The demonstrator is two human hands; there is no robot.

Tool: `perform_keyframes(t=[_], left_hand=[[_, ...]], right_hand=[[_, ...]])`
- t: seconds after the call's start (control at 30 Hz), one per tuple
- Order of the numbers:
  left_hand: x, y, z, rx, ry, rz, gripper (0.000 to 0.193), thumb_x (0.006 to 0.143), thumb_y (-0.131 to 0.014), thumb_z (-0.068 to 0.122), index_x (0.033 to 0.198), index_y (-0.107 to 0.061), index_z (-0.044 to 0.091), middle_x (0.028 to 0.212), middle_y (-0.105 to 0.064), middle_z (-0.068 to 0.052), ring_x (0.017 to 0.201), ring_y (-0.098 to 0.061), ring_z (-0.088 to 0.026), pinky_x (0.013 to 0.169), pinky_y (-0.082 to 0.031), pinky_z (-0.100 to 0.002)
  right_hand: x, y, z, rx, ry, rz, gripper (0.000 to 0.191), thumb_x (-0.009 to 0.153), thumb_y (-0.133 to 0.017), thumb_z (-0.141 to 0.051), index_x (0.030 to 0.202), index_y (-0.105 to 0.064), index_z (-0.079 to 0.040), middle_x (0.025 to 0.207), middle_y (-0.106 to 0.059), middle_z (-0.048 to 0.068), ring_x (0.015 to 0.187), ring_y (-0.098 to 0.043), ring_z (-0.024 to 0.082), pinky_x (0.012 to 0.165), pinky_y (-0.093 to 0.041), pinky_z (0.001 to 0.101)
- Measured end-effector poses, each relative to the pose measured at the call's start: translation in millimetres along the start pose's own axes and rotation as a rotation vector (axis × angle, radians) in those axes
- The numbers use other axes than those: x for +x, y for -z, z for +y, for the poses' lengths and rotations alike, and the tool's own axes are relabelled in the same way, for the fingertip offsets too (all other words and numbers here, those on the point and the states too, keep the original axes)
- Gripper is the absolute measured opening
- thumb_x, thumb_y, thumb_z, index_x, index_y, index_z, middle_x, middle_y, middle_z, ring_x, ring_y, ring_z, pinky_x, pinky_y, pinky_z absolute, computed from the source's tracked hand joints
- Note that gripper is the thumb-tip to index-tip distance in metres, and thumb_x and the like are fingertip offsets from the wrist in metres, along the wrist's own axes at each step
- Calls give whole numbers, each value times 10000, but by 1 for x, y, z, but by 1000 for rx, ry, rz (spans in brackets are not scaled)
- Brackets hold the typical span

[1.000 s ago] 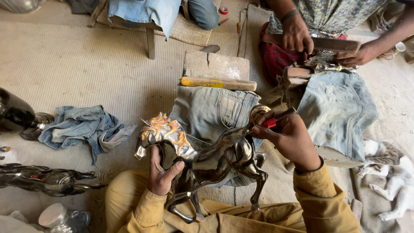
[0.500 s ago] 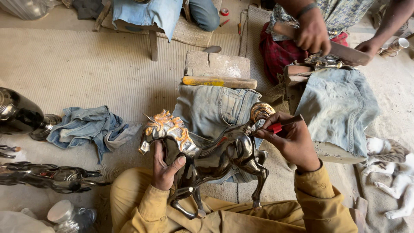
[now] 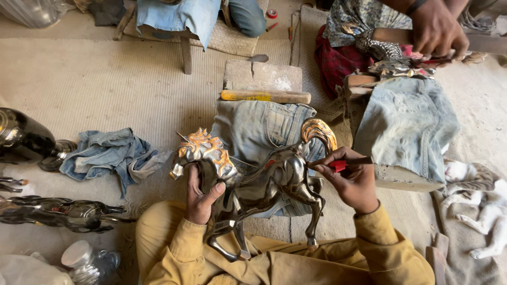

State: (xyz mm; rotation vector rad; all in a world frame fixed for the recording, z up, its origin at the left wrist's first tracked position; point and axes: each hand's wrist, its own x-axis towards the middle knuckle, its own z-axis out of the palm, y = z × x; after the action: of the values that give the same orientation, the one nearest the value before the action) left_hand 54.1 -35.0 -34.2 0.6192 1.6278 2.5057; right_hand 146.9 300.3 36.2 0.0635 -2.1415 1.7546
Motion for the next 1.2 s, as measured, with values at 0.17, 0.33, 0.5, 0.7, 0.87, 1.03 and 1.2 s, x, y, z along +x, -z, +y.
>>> perform_keyframes(t=[0.17, 0.33, 0.5, 0.7, 0.87, 1.03, 1.2], left_hand=[[0, 0, 1, -2, 28, -21, 745, 898, -747, 129, 1530, -378, -14, 1425, -549, -111, 1302, -534, -207, 1150, -404, -358], [2, 0, 2, -7, 13, -44, 694, 910, -742, 127, 1503, -412, -17, 1402, -567, -107, 1288, -545, -200, 1144, -413, -354], [1, -1, 2, -23, 32, -31, 711, 899, -742, 127, 1510, -400, -2, 1387, -570, -96, 1267, -551, -193, 1127, -421, -345], [2, -5, 5, 16, 21, -22, 698, 903, -744, 132, 1503, -414, -4, 1377, -577, -92, 1256, -556, -189, 1119, -428, -344], [3, -8, 9, -8, -7, -47, 689, 910, -736, 136, 1504, -412, 6, 1372, -578, -84, 1253, -557, -183, 1122, -422, -336], [3, -9, 8, 3, -5, -44, 658, 918, -733, 128, 1487, -431, -2, 1356, -590, -85, 1238, -565, -181, 1115, -430, -335], [3, -9, 7, 1, -6, -47, 648, 925, -725, 129, 1486, -427, 1, 1358, -587, -80, 1239, -563, -178, 1116, -426, -331]], right_hand=[[-17, -8, 12, 17, 102, 74, 111, 929, -726, 50, 951, -625, 10, 1003, -771, 127, 976, -755, 171, 848, -609, 280], [-31, -11, 20, 37, 86, 110, 122, 912, -740, 60, 928, -628, 16, 959, -750, 140, 961, -760, 179, 806, -601, 283], [-46, -13, 32, 41, 61, 155, 107, 910, -744, 45, 932, -643, 17, 975, -766, 127, 886, -730, 146, 779, -599, 270], [-49, -7, 32, 51, 47, 61, 113, 899, -757, 6, 940, -651, 13, 981, -771, 109, 888, -736, 124, 760, -600, 254], [-36, 6, 20, 72, 5, -117, 97, 897, -755, 0, 953, -676, 7, 951, -760, 82, 901, -719, 102, 790, -596, 245], [-23, 22, 12, -35, -59, -267, 71, 880, -777, 10, 907, -711, 9, 875, -743, 62, 815, -685, 92, 744, -565, 244], [-19, 34, 14, -52, -66, -352, 62, 875, -763, 15, 900, -706, 12, 891, -741, 60, 845, -690, 94, 767, -576, 251]])
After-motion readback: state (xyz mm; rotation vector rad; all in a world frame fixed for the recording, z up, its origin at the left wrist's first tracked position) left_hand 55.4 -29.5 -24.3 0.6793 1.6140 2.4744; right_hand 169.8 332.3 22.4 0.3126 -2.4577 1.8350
